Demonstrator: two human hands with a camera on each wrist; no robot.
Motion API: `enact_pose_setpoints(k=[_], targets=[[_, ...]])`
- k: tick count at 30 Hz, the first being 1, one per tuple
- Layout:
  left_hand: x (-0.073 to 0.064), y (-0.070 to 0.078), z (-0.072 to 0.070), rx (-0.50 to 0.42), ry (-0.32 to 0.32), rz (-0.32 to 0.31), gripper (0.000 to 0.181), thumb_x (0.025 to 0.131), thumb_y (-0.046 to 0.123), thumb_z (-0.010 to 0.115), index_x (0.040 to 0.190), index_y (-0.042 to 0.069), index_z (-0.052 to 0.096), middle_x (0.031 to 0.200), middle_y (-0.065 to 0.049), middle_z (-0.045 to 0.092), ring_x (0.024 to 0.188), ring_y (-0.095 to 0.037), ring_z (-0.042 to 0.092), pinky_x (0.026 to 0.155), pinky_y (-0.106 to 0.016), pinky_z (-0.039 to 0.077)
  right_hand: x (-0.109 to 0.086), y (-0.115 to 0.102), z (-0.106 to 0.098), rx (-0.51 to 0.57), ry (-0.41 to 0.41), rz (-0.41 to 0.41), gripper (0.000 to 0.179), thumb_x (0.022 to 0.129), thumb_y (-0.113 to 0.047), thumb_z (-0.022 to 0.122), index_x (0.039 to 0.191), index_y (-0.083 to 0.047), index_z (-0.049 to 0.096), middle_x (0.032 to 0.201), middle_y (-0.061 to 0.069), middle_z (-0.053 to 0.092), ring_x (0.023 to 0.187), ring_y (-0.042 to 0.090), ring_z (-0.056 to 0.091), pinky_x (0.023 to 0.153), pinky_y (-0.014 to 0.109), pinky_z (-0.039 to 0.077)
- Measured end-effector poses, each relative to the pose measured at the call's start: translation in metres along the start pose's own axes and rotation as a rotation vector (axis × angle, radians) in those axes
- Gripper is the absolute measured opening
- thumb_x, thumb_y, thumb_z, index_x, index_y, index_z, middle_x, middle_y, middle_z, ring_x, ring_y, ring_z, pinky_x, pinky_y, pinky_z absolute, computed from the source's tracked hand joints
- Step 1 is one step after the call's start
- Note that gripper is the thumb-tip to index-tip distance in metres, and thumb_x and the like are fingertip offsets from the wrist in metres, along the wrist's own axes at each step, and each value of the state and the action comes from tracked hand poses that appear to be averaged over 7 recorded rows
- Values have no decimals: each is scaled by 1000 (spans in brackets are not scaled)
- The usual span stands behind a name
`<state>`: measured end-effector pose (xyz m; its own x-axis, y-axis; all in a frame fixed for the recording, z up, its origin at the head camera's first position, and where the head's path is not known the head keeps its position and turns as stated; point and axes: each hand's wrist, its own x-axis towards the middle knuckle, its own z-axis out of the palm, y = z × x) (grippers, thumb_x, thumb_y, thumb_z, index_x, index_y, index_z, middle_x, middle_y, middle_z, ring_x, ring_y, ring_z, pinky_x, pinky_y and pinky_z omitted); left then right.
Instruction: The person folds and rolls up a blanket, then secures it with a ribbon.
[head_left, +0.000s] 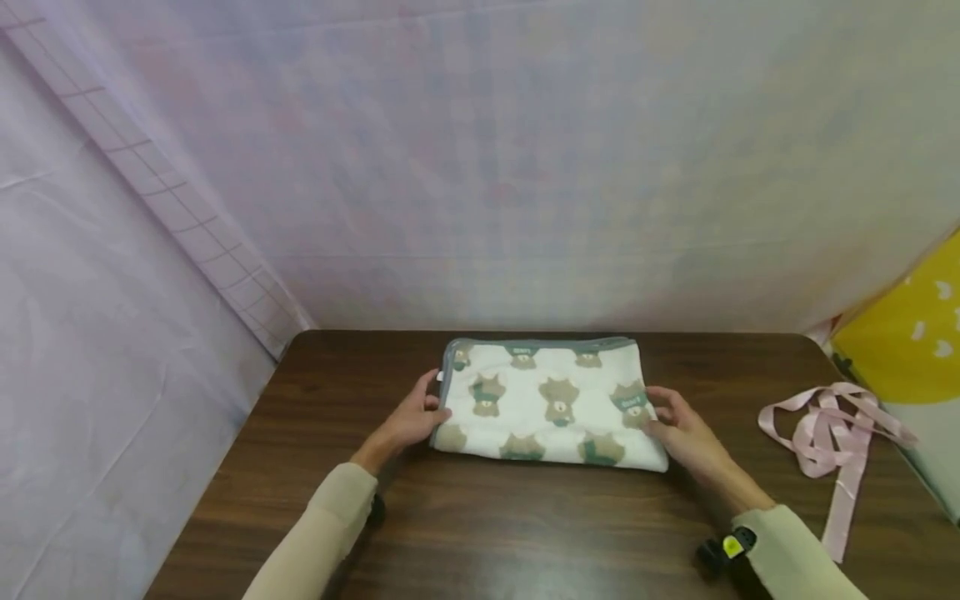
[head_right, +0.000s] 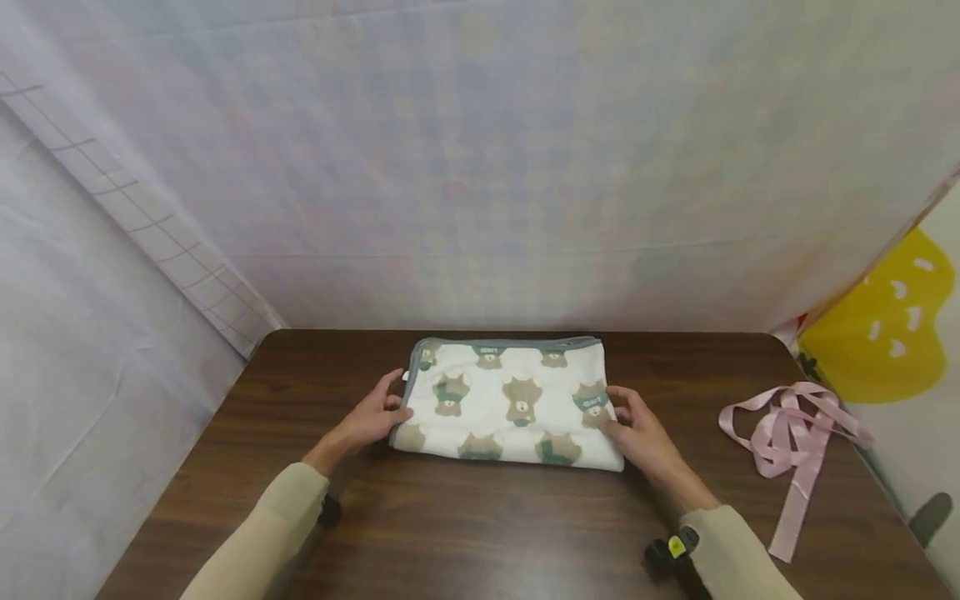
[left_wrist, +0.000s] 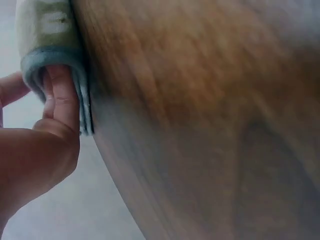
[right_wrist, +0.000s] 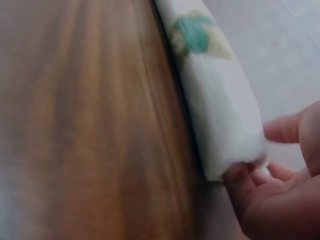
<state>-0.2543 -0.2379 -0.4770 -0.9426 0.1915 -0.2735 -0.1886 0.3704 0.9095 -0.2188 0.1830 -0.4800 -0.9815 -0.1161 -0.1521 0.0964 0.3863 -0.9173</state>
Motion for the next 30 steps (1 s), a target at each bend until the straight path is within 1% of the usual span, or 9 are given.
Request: enact_pose_setpoints(k=[3, 5, 8, 12, 15, 21, 24, 27, 30], targets=[[7, 2, 1, 26, 37, -20, 78, 95, 11, 63, 157, 9, 16, 116, -21, 64, 100, -27, 62, 87, -40, 51, 16, 0, -4, -63, 3, 48, 62, 101, -22, 55, 150, 2, 26, 130, 34, 54, 108, 27, 59, 80, 29, 49], [14, 4, 2, 28, 73, -21, 77, 96, 13, 63, 157, 8, 17, 118, -22, 63, 106, -30, 61, 93, -44, 49, 31, -2, -8, -88, 23, 53, 65, 102, -26, 55, 151, 3, 23, 132, 34, 53, 113, 33, 57, 82, 31, 49], [25, 8, 3, 18, 135, -24, 76, 96, 14, 62, 157, 8, 18, 123, -24, 62, 115, -35, 58, 101, -49, 45, 53, -3, -14, -52, 56, 48, 65, 103, -23, 52, 153, 3, 20, 137, 36, 49, 118, 39, 55, 87, 40, 52], [40, 11, 4, -11, 192, -35, 73, 97, 13, 61, 157, 9, 18, 128, -25, 60, 118, -36, 58, 103, -50, 44, 75, -3, -18, -8, 85, 57, 63, 102, -14, 49, 156, -2, 20, 142, 37, 44, 124, 43, 51, 97, 52, 48], [48, 13, 4, -43, 211, -25, 73, 97, 9, 59, 157, 9, 18, 129, -25, 60, 117, -36, 59, 101, -49, 46, 85, -2, -17, -11, 112, 64, 62, 99, -6, 48, 156, -6, 25, 142, 36, 44, 125, 43, 49, 98, 52, 47], [54, 17, 4, -77, 294, 34, 74, 95, 0, 59, 158, 12, 22, 122, -24, 64, 112, -34, 61, 100, -47, 47, 92, -9, -16, -23, 193, 25, 57, 97, 0, 46, 153, -12, 39, 138, 30, 51, 123, 38, 50, 93, 37, 45], [56, 18, 5, -61, 323, 49, 75, 94, 0, 60, 158, 13, 23, 122, -22, 66, 112, -33, 62, 100, -46, 48, 95, -15, -16, 1, 219, 16, 56, 97, 1, 45, 152, -12, 41, 140, 28, 51, 126, 38, 48, 99, 44, 45], [55, 17, 7, 15, 331, 59, 75, 94, 3, 60, 158, 12, 22, 127, -23, 63, 112, -34, 63, 97, -45, 51, 97, -13, -17, -24, 179, 42, 57, 98, -2, 46, 154, -8, 35, 144, 30, 46, 129, 41, 46, 105, 53, 41], [49, 18, 14, 230, 304, 101, 75, 93, 7, 59, 158, 6, 21, 140, -26, 52, 123, -37, 57, 102, -48, 47, 92, -13, -14, -148, 100, 33, 62, 98, -8, 49, 155, 0, 26, 147, 34, 39, 129, 46, 44, 105, 58, 40]])
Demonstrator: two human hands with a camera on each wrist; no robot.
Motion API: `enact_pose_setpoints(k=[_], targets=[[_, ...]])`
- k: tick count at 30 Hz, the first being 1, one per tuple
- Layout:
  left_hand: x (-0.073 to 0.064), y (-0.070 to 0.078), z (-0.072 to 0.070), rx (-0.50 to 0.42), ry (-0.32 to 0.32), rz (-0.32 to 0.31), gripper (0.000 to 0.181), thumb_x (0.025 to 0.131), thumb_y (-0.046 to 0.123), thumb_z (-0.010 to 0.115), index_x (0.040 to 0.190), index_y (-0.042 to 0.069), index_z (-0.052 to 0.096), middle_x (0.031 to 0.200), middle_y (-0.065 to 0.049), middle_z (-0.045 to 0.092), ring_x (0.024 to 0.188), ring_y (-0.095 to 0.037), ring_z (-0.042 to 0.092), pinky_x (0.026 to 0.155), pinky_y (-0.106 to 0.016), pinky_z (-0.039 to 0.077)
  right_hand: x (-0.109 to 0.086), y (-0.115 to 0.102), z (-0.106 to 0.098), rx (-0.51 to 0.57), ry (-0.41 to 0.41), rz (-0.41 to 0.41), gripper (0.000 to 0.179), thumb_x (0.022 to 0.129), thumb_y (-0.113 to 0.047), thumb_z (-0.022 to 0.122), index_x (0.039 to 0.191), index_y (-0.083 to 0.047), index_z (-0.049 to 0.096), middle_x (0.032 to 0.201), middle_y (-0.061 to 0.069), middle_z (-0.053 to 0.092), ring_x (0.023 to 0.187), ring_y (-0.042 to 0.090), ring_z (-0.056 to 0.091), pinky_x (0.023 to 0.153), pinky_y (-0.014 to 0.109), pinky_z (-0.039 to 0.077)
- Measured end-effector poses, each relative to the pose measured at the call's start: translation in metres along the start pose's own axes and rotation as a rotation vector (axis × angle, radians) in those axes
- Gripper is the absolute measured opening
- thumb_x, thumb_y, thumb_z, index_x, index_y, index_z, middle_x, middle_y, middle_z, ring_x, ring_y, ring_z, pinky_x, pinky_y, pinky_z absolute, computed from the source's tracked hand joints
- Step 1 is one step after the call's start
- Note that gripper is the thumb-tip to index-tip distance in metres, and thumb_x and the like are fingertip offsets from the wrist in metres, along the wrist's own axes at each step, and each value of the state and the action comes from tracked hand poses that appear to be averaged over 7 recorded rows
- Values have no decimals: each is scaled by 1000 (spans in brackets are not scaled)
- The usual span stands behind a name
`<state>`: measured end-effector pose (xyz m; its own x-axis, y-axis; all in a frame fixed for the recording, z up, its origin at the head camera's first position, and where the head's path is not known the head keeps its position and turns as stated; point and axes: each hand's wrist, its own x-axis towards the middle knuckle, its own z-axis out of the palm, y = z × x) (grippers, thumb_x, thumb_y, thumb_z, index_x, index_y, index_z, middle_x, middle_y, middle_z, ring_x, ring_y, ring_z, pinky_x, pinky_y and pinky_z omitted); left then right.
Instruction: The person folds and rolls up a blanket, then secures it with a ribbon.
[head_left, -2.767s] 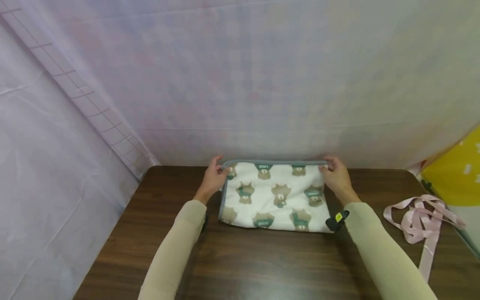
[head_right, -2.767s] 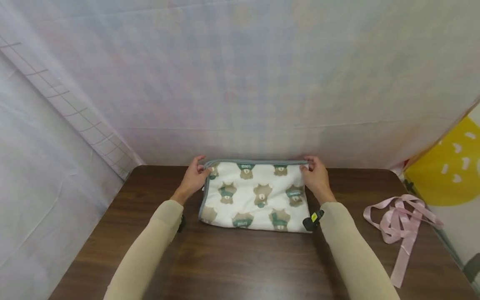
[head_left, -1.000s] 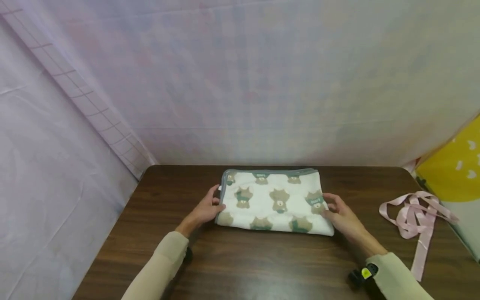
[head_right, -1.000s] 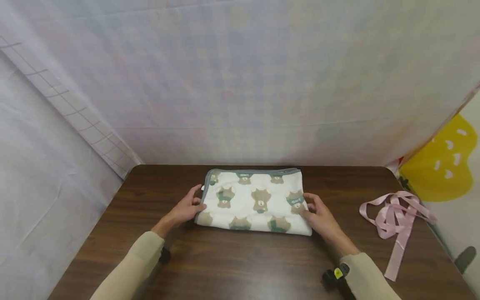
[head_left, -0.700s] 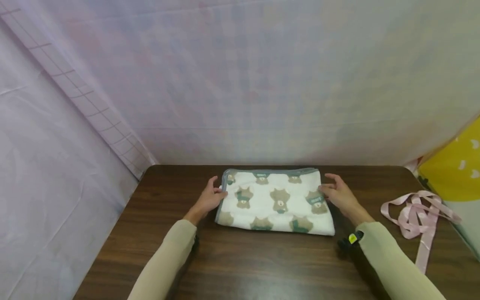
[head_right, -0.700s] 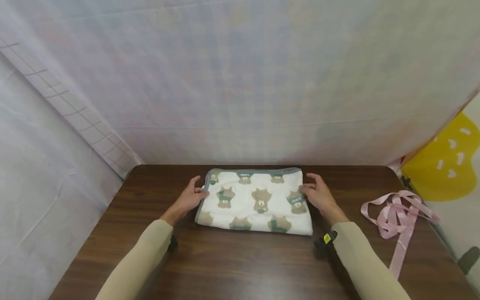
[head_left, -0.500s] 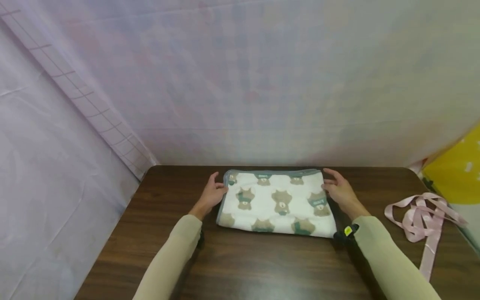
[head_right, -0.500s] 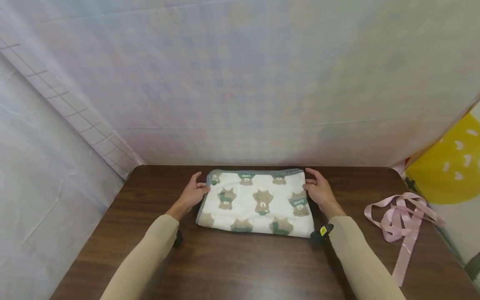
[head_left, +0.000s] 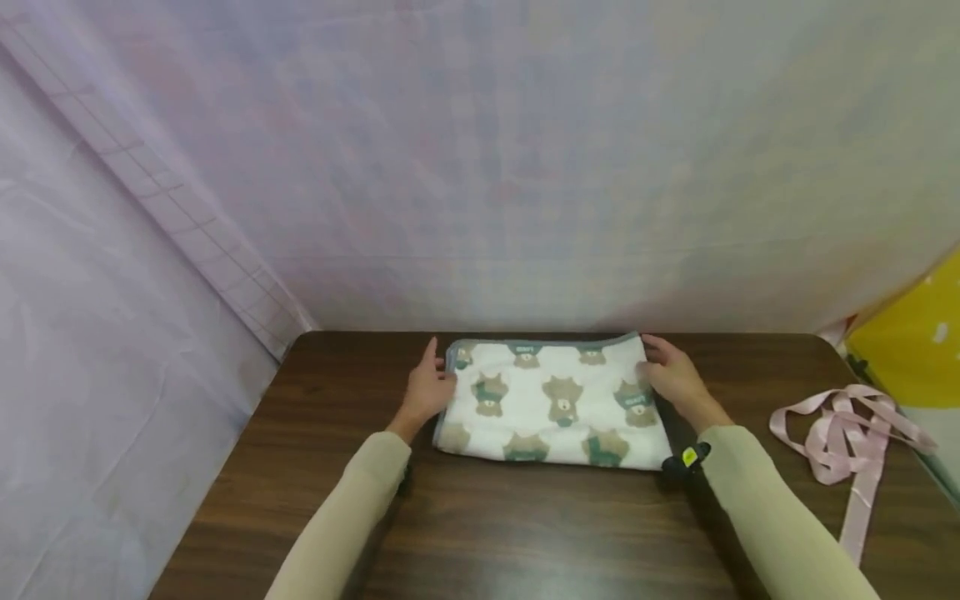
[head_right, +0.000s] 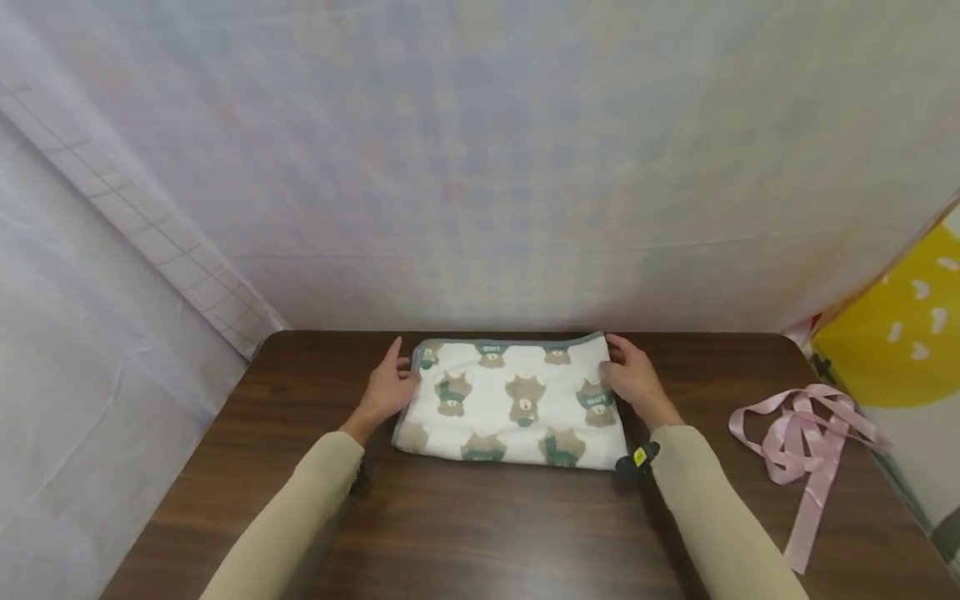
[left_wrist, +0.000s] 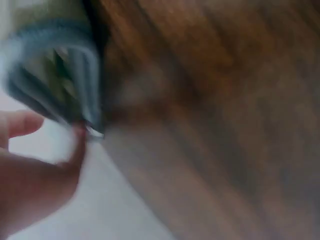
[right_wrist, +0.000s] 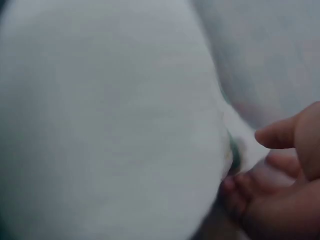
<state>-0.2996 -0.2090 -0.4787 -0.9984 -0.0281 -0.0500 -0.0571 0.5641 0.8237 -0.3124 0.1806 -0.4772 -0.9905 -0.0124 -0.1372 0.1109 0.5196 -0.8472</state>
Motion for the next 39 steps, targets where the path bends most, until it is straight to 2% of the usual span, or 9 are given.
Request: enact_pose_setpoints(k=[4, 8, 11, 14, 17, 20, 25, 29, 39], targets=[[-20, 16, 10, 307, -81, 171, 68, 92, 11, 58, 153, 0, 30, 152, -27, 36, 141, -40, 36, 115, -51, 31, -18, -15, 8, -240, -42, -221, 62, 94, -9, 55, 148, 11, 31, 144, 39, 37, 131, 54, 37, 107, 64, 32], [-38, 33, 27, 472, -215, 320, 60, 96, 18, 55, 150, 0, 37, 154, -27, 34, 146, -40, 27, 120, -48, 21, -40, -31, 26, -367, -87, -500, 49, 92, -6, 61, 136, 12, 48, 137, 40, 44, 129, 58, 37, 107, 68, 29], [-45, 39, 40, 573, -319, 351, 61, 102, 32, 49, 154, 5, 33, 158, -24, 28, 149, -38, 20, 122, -48, 15, -53, -37, 41, -437, -180, -593, 46, 95, -12, 61, 136, 7, 52, 141, 40, 42, 131, 58, 36, 107, 70, 27], [-47, 41, 49, 672, -385, 342, 68, 102, 47, 45, 157, 12, 26, 162, -21, 18, 151, -36, 14, 122, -50, 11, -60, -35, 52, -517, -258, -580, 52, 97, -25, 60, 141, 2, 50, 147, 39, 34, 136, 60, 28, 109, 73, 19], [-47, 39, 53, 733, -420, 331, 76, 99, 59, 43, 159, 18, 22, 164, -18, 11, 152, -34, 9, 122, -53, 9, -63, -29, 58, -563, -309, -507, 64, 97, -38, 60, 148, -3, 43, 154, 36, 23, 142, 58, 16, 111, 73, 8], [-47, 35, 53, 762, -449, 292, 86, 93, 71, 41, 160, 24, 15, 166, -16, 2, 152, -33, 1, 121, -56, 3, -63, -20, 58, -592, -342, -463, 78, 95, -50, 60, 153, -5, 35, 158, 33, 14, 144, 56, 6, 110, 74, -2], [-47, 27, 54, 767, -452, 216, 97, 84, 84, 39, 160, 32, 7, 165, -14, -9, 151, -34, -11, 117, -63, -5, -57, -7, 50, -635, -350, -454, 92, 88, -63, 62, 156, -10, 30, 161, 29, 11, 146, 53, 3, 109, 74, -8], [-47, 22, 55, 778, -456, 203, 101, 81, 88, 36, 160, 34, 2, 165, -14, -14, 150, -35, -16, 115, -65, -8, -53, -1, 43, -641, -378, -436, 96, 85, -64, 64, 157, -13, 28, 163, 26, 7, 148, 49, 0, 111, 70, -8], [-45, 20, 56, 789, -458, 209, 101, 81, 88, 35, 160, 33, 3, 165, -14, -11, 151, -36, -13, 115, -66, -6, -53, -3, 38, -622, -440, -391, 100, 84, -62, 67, 158, -11, 24, 163, 27, 3, 148, 49, -3, 111, 70, -11]])
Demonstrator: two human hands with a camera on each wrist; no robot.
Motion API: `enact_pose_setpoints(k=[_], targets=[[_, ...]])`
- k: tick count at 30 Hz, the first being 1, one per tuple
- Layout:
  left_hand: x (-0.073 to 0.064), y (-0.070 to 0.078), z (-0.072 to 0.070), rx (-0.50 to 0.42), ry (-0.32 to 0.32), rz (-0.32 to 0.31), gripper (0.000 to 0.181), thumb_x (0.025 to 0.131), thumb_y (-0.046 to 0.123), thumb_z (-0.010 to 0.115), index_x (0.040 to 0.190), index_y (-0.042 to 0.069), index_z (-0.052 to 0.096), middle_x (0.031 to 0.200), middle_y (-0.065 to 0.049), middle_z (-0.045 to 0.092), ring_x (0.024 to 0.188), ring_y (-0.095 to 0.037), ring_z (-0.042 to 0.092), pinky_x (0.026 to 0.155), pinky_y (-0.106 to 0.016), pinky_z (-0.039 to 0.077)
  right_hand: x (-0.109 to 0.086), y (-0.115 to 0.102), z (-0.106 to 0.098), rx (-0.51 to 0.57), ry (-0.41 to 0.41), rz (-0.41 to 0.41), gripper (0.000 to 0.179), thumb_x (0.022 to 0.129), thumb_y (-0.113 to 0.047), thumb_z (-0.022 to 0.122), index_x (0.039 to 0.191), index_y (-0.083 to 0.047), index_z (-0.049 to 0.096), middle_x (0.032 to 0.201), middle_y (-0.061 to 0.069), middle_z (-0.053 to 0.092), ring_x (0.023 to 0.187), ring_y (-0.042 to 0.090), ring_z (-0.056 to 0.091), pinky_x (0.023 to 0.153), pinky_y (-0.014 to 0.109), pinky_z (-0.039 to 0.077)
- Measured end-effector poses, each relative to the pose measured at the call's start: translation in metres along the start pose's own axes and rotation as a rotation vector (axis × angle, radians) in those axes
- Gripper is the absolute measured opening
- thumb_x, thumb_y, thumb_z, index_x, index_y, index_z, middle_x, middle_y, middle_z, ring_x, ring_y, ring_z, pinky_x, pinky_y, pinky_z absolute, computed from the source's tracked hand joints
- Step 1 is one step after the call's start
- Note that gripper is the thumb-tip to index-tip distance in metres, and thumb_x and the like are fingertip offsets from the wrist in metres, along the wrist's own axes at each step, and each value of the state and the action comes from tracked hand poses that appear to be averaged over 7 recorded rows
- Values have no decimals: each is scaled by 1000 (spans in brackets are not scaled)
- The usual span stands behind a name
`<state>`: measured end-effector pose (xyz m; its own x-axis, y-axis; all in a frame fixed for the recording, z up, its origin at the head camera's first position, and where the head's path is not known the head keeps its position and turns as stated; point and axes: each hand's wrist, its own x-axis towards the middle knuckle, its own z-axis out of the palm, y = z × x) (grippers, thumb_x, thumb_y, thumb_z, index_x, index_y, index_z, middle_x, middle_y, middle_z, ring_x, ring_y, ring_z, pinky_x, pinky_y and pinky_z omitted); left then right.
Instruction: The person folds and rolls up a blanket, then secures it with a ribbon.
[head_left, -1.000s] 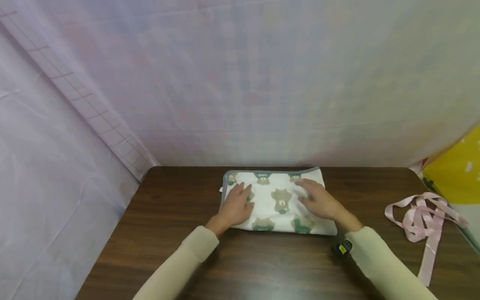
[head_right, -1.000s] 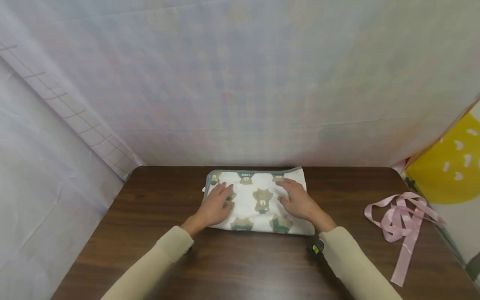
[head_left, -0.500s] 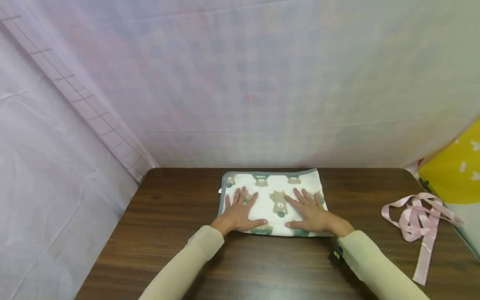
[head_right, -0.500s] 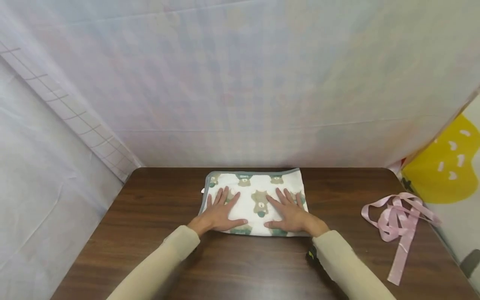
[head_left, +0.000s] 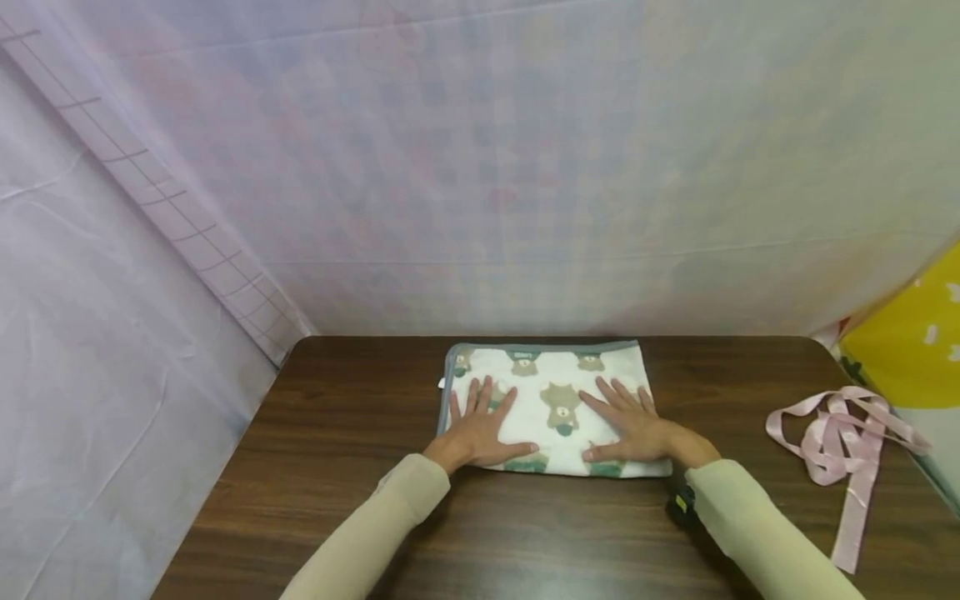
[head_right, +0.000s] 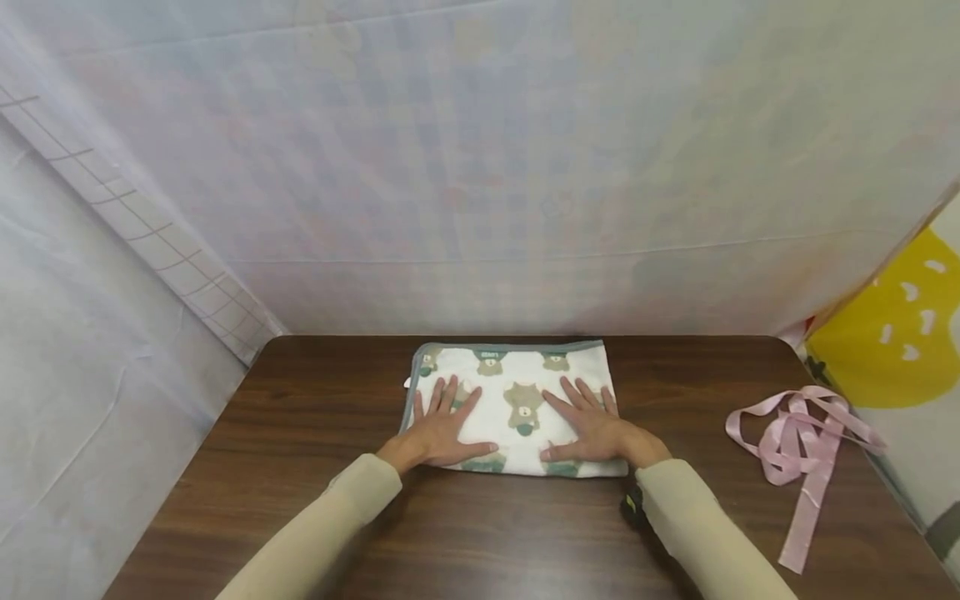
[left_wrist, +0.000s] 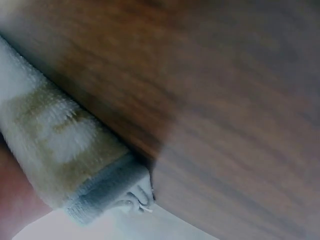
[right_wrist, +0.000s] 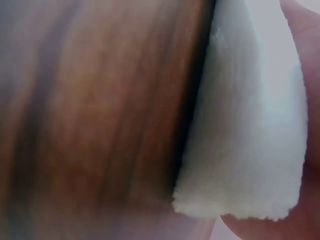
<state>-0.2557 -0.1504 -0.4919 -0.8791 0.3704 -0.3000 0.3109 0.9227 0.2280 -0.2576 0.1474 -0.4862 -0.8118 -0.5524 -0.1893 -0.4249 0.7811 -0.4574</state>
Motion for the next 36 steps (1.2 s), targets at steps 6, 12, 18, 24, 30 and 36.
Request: enact_pose_setpoints(k=[6, 12, 18, 24, 30, 36], targets=[[0, 2, -3, 14, -14, 21, 100, 82, 87, 36, 160, 33, 3, 165, -14, -11, 151, -35, -12, 115, -67, -6, -6, -3, 0, 1, 2, 24, 100, 83, -63, 67, 158, -11, 24, 163, 27, 3, 148, 50, -2, 110, 71, -11], [-1, 2, -5, 2, -47, 58, 100, 82, 86, 38, 160, 34, 2, 165, -14, -10, 151, -35, -12, 114, -67, -7, -15, -10, 3, -5, 0, 56, 100, 84, -65, 64, 158, -10, 24, 162, 29, 3, 146, 52, -2, 108, 73, -10], [2, -7, -5, 31, -95, 93, 99, 83, 85, 40, 159, 37, -1, 165, -10, -16, 150, -33, -16, 115, -65, -9, -27, -27, 16, 23, 32, 75, 99, 86, -65, 62, 157, -8, 24, 161, 30, 3, 145, 55, 0, 107, 75, -10], [9, -19, -4, 53, -113, 170, 103, 80, 84, 48, 158, 39, -3, 165, -4, -18, 151, -27, -18, 117, -60, -12, -40, -45, 36, 40, 63, 145, 101, 86, -71, 57, 158, -9, 22, 161, 31, 1, 145, 56, -1, 104, 78, -10], [10, -25, -14, 70, -95, 235, 108, 78, 83, 53, 159, 35, -1, 166, -1, -12, 152, -23, -14, 119, -57, -10, -57, -78, 40, 51, 1, 208, 101, 87, -69, 57, 157, -5, 23, 159, 35, 2, 143, 59, 0, 102, 81, -5], [6, -14, -22, 46, -119, 194, 107, 81, 77, 57, 160, 31, 3, 166, -6, -9, 152, -27, -11, 119, -57, -7, -59, -86, 20, -2, -68, 221, 89, 91, -67, 52, 154, -6, 33, 158, 34, 14, 141, 61, 12, 103, 81, 6]])
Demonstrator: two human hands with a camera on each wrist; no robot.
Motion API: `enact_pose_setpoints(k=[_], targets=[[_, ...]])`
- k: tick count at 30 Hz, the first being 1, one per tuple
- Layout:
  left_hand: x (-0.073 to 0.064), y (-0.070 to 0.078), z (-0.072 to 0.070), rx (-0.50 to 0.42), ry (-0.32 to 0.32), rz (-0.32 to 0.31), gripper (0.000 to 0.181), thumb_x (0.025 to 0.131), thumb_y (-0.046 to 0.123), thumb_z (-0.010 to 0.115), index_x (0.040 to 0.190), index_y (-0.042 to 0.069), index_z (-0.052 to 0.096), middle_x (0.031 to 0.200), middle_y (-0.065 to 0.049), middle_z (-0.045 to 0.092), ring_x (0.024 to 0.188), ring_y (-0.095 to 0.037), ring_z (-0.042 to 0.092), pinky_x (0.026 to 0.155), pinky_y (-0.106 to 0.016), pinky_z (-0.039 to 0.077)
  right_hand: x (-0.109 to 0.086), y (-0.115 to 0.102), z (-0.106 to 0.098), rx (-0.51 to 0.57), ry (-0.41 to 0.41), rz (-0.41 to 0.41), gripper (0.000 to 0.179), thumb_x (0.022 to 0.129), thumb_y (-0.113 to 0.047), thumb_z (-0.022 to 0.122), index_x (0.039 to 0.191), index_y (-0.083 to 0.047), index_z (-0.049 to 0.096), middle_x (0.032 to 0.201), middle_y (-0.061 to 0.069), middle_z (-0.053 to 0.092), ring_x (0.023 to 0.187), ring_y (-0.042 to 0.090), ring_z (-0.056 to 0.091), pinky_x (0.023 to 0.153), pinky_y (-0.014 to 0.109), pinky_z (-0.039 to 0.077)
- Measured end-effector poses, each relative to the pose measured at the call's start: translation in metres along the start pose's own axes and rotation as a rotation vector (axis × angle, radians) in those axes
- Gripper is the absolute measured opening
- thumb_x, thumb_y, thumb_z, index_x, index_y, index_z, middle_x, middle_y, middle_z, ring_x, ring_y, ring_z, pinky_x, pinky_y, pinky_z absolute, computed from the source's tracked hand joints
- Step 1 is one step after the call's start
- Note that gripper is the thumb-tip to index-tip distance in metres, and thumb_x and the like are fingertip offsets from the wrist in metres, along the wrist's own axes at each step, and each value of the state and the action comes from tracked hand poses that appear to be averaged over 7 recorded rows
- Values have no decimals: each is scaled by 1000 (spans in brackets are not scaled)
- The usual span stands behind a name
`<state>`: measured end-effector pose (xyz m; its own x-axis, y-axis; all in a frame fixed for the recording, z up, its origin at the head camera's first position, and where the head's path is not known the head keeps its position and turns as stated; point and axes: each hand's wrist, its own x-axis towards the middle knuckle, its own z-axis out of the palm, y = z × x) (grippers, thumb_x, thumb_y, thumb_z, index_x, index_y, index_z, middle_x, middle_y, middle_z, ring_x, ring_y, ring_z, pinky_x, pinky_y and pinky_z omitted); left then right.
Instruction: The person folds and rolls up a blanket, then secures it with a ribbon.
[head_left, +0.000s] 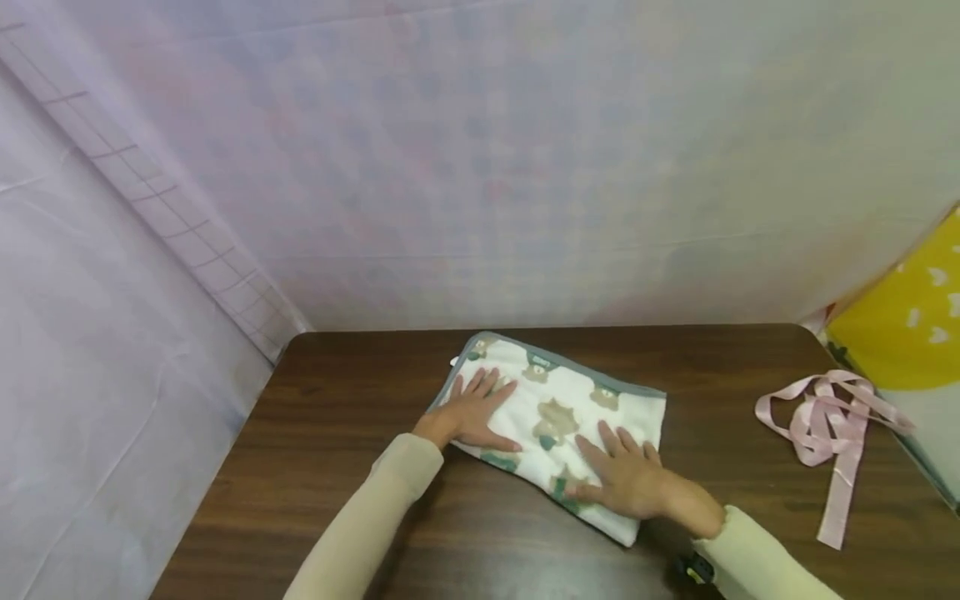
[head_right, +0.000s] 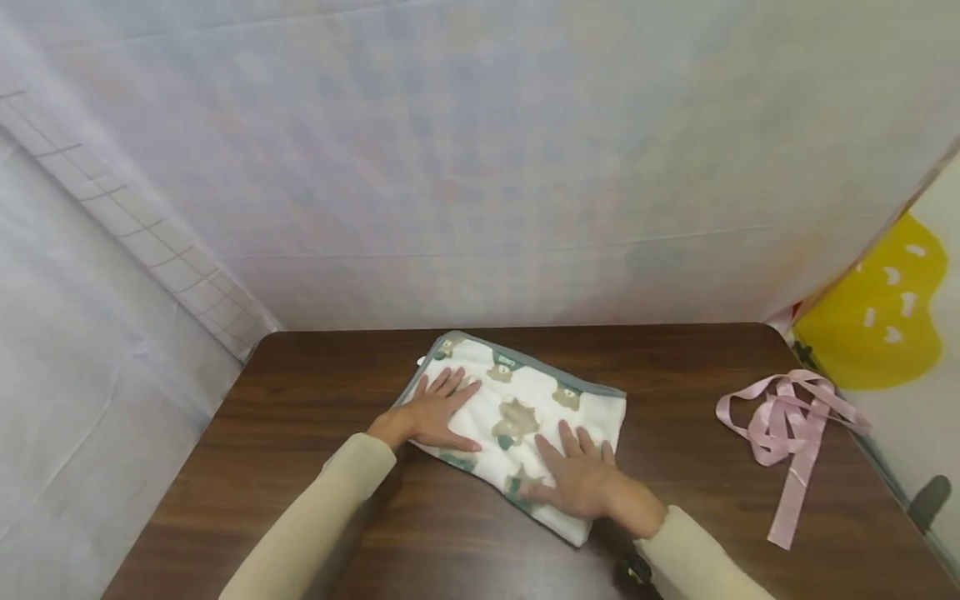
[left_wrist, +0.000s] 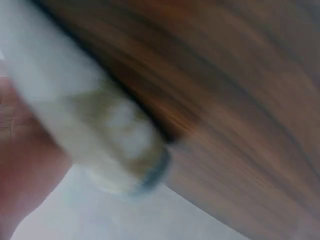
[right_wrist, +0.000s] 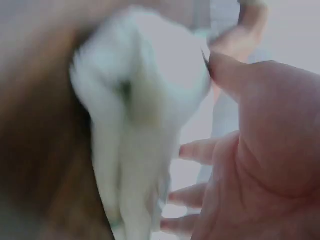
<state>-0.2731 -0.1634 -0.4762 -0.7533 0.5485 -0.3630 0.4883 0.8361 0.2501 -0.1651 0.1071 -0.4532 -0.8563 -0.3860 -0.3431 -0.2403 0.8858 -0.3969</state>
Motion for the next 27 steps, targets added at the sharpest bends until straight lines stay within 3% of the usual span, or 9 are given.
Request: enact_pose_setpoints(k=[8, 12, 16, 20, 27], targets=[[-20, 31, -1, -132, 19, -116, 91, 93, 55, 58, 160, 14, 13, 165, -20, 4, 152, -35, -1, 121, -57, 3, 8, 23, -27, -8, -49, -84, 82, 94, -60, 53, 152, -4, 37, 156, 35, 20, 140, 61, 15, 102, 81, 11], [-26, 46, 2, -233, 113, -215, 85, 96, 49, 56, 158, 6, 17, 163, -24, 11, 151, -39, 6, 120, -59, 9, 18, 24, -40, -78, -21, -136, 77, 93, -56, 58, 145, -1, 46, 150, 37, 31, 136, 59, 28, 106, 73, 22], [-28, 61, 9, -264, 192, -341, 87, 96, 55, 53, 157, 1, 20, 161, -28, 12, 150, -44, 8, 118, -63, 11, 44, 33, -53, -92, 79, -254, 71, 93, -48, 63, 144, -1, 48, 149, 34, 36, 136, 55, 33, 108, 71, 25], [-24, 71, 16, -208, 156, -425, 94, 93, 68, 46, 159, 8, 16, 162, -28, 5, 149, -46, 2, 117, -65, 8, 70, 53, -58, -25, 106, -376, 74, 90, -42, 70, 146, -1, 45, 152, 32, 33, 140, 53, 27, 109, 73, 17], [-18, 72, 17, -204, 70, -448, 108, 82, 83, 45, 161, 23, 5, 162, -26, -9, 148, -46, -10, 114, -69, -1, 89, 82, -43, 8, 47, -410, 102, 76, -55, 79, 151, 0, 36, 158, 31, 22, 143, 56, 12, 111, 73, 6]])
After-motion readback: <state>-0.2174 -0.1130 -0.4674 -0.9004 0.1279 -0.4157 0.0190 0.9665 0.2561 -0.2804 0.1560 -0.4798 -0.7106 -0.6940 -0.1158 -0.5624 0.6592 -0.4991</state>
